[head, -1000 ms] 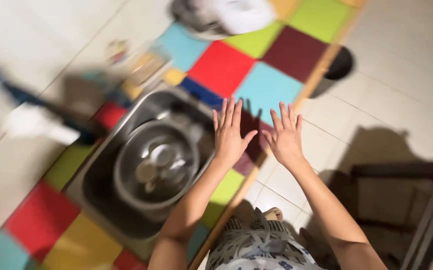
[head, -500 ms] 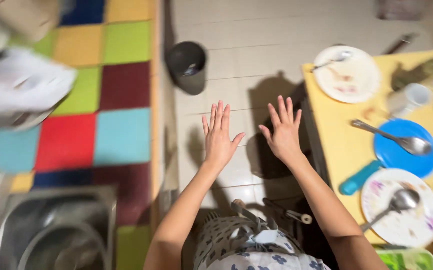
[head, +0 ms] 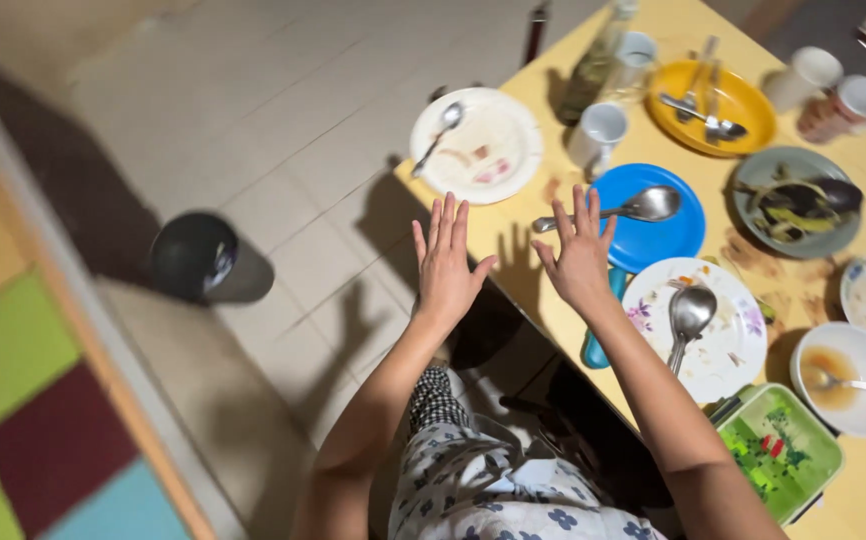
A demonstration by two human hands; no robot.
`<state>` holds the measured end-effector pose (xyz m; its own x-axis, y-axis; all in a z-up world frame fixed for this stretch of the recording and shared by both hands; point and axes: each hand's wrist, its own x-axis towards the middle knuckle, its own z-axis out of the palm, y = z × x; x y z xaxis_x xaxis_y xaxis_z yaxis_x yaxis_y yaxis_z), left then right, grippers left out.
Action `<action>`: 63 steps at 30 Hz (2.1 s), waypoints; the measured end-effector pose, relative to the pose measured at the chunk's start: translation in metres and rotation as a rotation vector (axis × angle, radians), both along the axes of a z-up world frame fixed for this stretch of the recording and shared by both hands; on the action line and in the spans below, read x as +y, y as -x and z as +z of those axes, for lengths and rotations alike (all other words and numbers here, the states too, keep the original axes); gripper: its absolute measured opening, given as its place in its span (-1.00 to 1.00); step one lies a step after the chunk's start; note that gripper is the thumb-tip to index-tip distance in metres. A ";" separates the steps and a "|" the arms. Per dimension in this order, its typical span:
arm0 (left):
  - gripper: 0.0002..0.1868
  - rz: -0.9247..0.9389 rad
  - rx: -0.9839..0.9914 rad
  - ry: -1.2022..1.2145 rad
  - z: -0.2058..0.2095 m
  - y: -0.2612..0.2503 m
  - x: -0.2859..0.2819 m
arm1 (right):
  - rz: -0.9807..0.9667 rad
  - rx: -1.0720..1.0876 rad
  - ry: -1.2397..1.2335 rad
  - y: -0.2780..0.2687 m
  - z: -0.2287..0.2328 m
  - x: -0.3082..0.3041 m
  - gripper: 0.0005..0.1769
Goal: The recorder clears dirty dishes, utensils, and food scraps from a dining table and moves them to a kitchen sink area for cleaning.
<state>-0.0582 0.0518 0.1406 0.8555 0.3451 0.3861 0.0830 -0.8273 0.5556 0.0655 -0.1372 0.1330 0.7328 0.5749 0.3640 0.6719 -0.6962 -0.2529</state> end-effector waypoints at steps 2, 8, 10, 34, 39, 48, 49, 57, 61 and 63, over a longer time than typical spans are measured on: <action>0.04 -0.087 0.010 0.007 -0.004 -0.038 -0.001 | -0.085 -0.002 -0.013 -0.029 -0.009 -0.005 -0.21; 0.02 -0.311 0.037 -0.024 -0.014 -0.159 0.013 | -0.347 0.050 -0.051 -0.139 -0.050 -0.002 -0.14; 0.01 -0.367 0.046 -0.044 -0.014 -0.193 0.019 | -0.421 0.075 -0.046 -0.173 -0.061 0.003 -0.10; 0.11 -0.527 0.207 0.232 -0.092 -0.345 -0.040 | -0.369 0.073 -0.386 -0.352 -0.046 0.003 0.35; -0.56 -0.427 0.058 0.413 -0.116 -0.354 -0.049 | -0.396 0.219 -0.541 -0.380 -0.085 0.015 0.33; -0.60 -0.508 -0.092 0.460 -0.110 -0.347 -0.031 | -0.548 0.223 -0.685 -0.322 -0.069 -0.018 0.19; -0.60 -0.532 -0.088 0.458 -0.104 -0.346 -0.029 | -0.569 0.213 -0.691 -0.309 -0.058 -0.026 0.19; -0.61 -0.853 -0.097 0.483 -0.014 -0.310 -0.014 | -0.715 0.038 -0.786 -0.169 0.021 -0.057 0.21; -0.60 -1.044 -0.069 0.433 0.017 -0.278 -0.028 | -0.865 -0.086 -0.772 -0.091 0.033 -0.060 0.21; -0.60 -1.161 -0.015 0.442 0.028 -0.257 -0.039 | -0.948 -0.124 -0.762 -0.048 0.042 -0.059 0.25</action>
